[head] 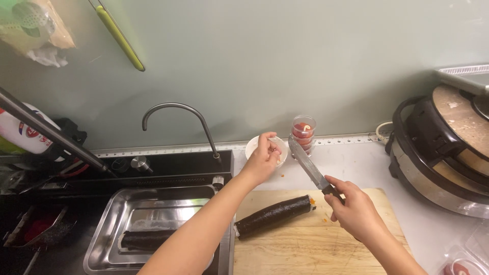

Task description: Slicing kimbap rolls and arranging the pieces into plastic takeout containers for packaging.

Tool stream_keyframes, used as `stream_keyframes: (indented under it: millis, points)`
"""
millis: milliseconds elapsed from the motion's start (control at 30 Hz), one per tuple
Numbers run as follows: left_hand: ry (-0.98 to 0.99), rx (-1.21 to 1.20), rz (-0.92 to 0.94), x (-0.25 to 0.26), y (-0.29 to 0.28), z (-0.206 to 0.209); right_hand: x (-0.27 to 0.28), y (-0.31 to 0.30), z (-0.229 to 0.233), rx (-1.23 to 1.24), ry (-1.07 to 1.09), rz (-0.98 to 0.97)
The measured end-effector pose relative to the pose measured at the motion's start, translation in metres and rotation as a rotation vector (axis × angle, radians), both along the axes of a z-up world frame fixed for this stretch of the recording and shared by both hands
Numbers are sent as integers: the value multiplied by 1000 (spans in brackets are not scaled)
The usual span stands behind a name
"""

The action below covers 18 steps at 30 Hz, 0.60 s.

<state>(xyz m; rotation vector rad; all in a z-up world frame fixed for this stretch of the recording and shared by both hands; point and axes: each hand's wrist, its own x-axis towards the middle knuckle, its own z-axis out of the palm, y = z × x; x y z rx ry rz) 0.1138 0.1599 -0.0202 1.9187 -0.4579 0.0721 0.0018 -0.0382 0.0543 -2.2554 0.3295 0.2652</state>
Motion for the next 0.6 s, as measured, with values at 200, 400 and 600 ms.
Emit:
stream_keyframes:
  millis: [200, 400, 600]
  points:
    - [56, -169, 97, -24, -4, 13, -26, -29, -23, 89, -32, -41]
    - [133, -8, 158, -41, -8, 27, -59, -65, -47, 364, 27, -245]
    - [39, 603, 108, -74, -37, 20, -78, -85, -83, 475, 16, -365]
